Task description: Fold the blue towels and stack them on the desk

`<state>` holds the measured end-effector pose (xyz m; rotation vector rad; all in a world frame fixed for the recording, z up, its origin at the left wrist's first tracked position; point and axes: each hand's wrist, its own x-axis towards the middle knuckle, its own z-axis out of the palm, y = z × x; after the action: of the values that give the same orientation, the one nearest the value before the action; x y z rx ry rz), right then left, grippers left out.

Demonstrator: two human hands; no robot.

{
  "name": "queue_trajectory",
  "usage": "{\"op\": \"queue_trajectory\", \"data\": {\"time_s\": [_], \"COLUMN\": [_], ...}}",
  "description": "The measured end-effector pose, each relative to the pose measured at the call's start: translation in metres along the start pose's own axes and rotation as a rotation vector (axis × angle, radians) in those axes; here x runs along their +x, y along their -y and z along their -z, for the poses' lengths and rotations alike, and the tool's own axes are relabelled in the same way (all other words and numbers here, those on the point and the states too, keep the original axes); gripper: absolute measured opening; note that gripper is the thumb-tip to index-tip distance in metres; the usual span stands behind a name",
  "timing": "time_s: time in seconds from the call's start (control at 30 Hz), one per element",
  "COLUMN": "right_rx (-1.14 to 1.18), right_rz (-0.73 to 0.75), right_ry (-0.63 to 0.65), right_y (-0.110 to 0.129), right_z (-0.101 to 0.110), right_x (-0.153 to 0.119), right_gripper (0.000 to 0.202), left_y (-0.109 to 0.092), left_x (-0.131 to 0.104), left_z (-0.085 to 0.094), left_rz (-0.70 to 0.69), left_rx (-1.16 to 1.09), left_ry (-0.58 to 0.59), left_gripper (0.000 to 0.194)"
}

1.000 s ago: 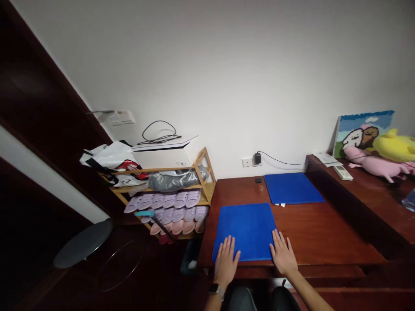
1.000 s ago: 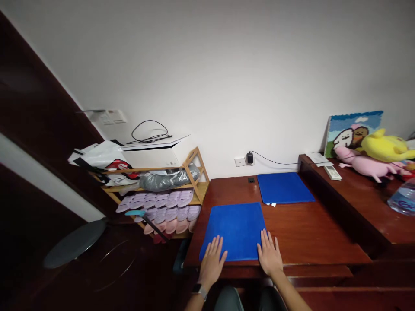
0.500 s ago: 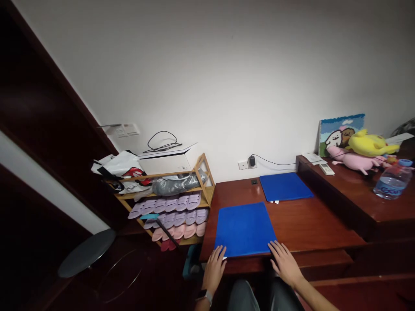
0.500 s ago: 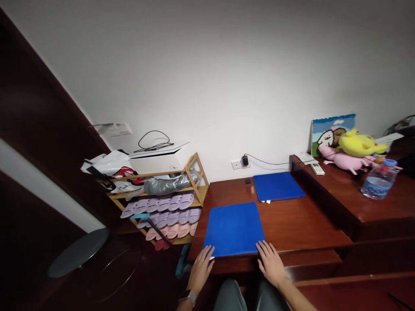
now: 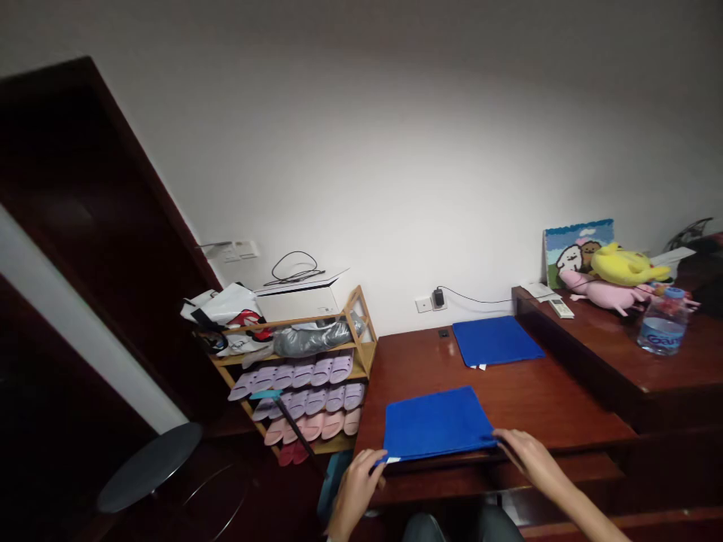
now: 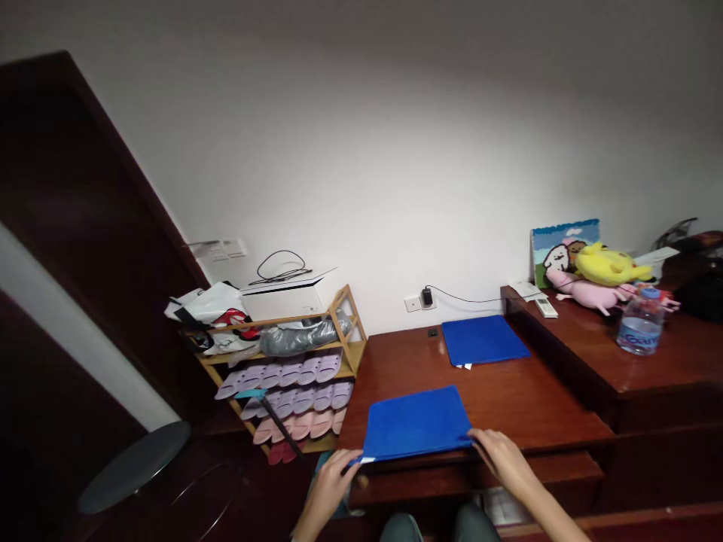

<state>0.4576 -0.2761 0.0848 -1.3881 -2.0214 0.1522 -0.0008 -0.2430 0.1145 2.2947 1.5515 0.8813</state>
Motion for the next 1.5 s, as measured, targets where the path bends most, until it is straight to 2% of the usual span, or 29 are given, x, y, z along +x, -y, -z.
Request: {"op": "queue_trajectory", "data": {"time_s": [0.13, 0.2, 0.27, 0.33, 0.43, 0.53, 0.67, 0.77, 0.9, 1.0, 1.07, 1.13, 1.23, 1.37, 1.43, 1.5], "right_rx": [0.062, 0.082, 0.116, 0.160, 0.216, 0.239, 0.235, 0.169, 0.029, -0.037, -0.077, -0.115, -0.139, -0.143, -0.142, -0.136], "right_rz": [0.055, 0.068, 0.071, 0.052, -0.039, -0.154, -0.217, -0.223, -0.213, -0.230, -0.278, -0.367, -0.502, -0.669, -0.751, -0.802], "right_ry": [0.002, -0.021, -0.039, -0.047, -0.041, -0.001, 0.053, -0.012, -0.235, -0.391, -0.446, -0.450, -0.399, -0.309, -0.259, -0.216], "right_y": [0.007, 0.009, 0.009, 0.005, -0.010, -0.038, -0.097, -0.145, -0.197, -0.230, -0.252, -0.276, -0.307, -0.330, -0.336, -0.343], "right_z": [0.075, 0.112, 0.143, 0.167, 0.192, 0.205, 0.215, 0.224, 0.233, 0.226, 0.213, 0.191, 0.147, 0.083, 0.055, 0.033], "right_x": [0.014, 0.023, 0.032, 0.040, 0.052, 0.072, 0.127, 0.189, 0.274, 0.316, 0.327, 0.326, 0.301, 0.245, 0.217, 0.194], "right_gripper": [0.035, 0.034, 0.035, 0.037, 0.038, 0.041, 0.041, 0.036, 0.022, 0.023, 0.026, 0.030, 0.031, 0.026, 0.022, 0.020], "left_y": [-0.045, -0.068, -0.088, -0.105, -0.122, -0.130, -0.137, -0.149, -0.163, -0.163, -0.156, -0.146, -0.130, -0.112, -0.103, -0.094], "left_x": [0.027, 0.045, 0.066, 0.088, 0.121, 0.162, 0.242, 0.320, 0.416, 0.460, 0.472, 0.471, 0.449, 0.397, 0.371, 0.352], "left_z": [0.047, 0.065, 0.076, 0.080, 0.072, 0.051, 0.018, 0.000, -0.020, -0.041, -0.063, -0.094, -0.152, -0.236, -0.270, -0.296], "left_rz": [0.087, 0.108, 0.104, 0.081, 0.029, -0.027, -0.110, -0.229, -0.306, -0.330, -0.344, -0.353, -0.354, -0.344, -0.337, -0.323], "left_rx": [-0.183, -0.251, -0.299, -0.315, -0.308, -0.312, -0.299, -0.210, -0.116, -0.100, -0.090, -0.076, -0.039, 0.029, 0.062, 0.085], "left_ry": [0.007, 0.025, 0.056, 0.098, 0.150, 0.215, 0.278, 0.164, -0.064, -0.187, -0.233, -0.238, -0.194, -0.090, -0.045, -0.021], "left_gripper": [0.034, 0.035, 0.035, 0.033, 0.032, 0.034, 0.037, 0.034, 0.028, 0.023, 0.022, 0.022, 0.020, 0.018, 0.021, 0.023]}}
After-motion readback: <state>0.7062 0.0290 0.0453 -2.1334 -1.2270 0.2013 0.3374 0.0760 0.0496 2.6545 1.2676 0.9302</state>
